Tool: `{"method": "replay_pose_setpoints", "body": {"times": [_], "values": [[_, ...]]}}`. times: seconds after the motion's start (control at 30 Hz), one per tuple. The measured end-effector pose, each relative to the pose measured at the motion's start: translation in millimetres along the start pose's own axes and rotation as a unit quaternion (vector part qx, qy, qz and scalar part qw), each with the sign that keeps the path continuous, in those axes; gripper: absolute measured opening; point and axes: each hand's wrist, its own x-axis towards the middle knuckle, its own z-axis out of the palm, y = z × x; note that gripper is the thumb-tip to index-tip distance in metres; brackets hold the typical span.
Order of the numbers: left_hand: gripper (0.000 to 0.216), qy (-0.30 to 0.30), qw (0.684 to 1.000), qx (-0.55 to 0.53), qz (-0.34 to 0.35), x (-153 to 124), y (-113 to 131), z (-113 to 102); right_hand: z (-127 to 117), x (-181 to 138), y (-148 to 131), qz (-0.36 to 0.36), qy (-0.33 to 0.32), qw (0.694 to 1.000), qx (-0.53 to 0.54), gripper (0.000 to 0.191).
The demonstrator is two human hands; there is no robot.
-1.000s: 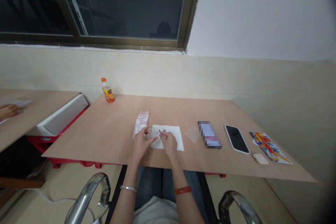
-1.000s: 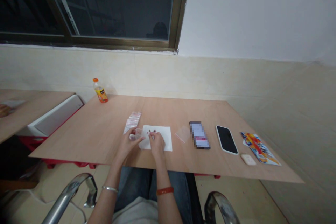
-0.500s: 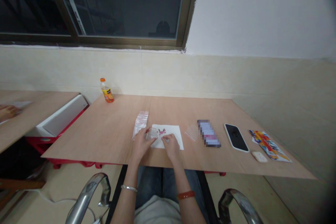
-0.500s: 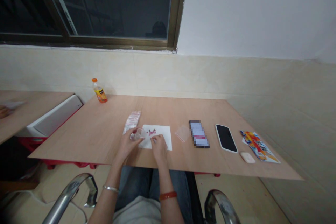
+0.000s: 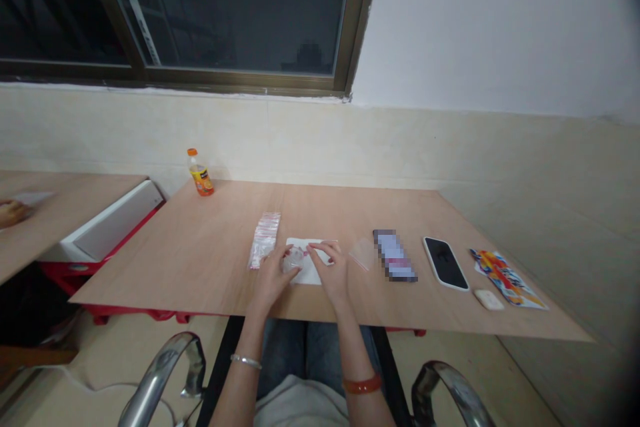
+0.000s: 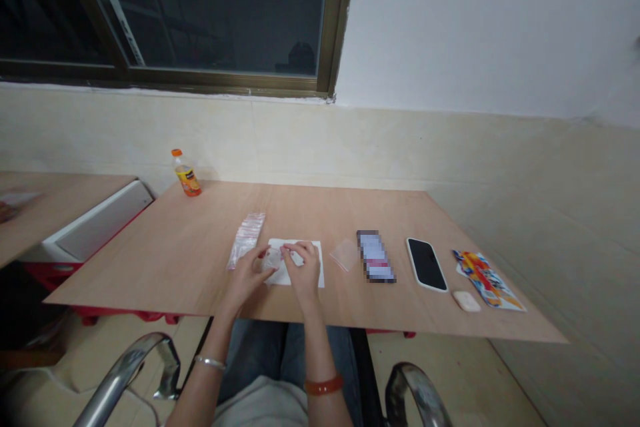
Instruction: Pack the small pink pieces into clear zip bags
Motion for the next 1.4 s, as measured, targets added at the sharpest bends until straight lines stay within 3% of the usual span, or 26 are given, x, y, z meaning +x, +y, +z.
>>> {"method": "replay_pose_setpoints", "body": {"times": [0.17, 0.33, 0.47, 0.87, 1.4], "values": [[0.049, -0.004, 1.0, 0.002, -0.021, 1, -3, -2, 15, -4, 33, 0.034, -0.003, 0.999, -0.015, 0.025], [0.048, 0.009, 0.999, 0.004, -0.031, 3, -8, -8, 20, -4, 75, 0.052, 0.007, 0.995, -0.084, 0.02], [0.047, 0.017, 0.999, -0.01, -0.037, 3, -9, -10, 25, -3, 89, 0.049, -0.006, 0.989, -0.136, 0.019], [0.048, 0.026, 0.999, -0.003, -0.032, 3, -4, -11, 36, 2, 81, 0.036, -0.043, 0.962, -0.266, 0.017], [0.045, 0.024, 0.999, -0.011, -0.035, 3, -8, -9, 29, -2, 78, 0.081, 0.023, 0.988, -0.13, 0.015]]}}
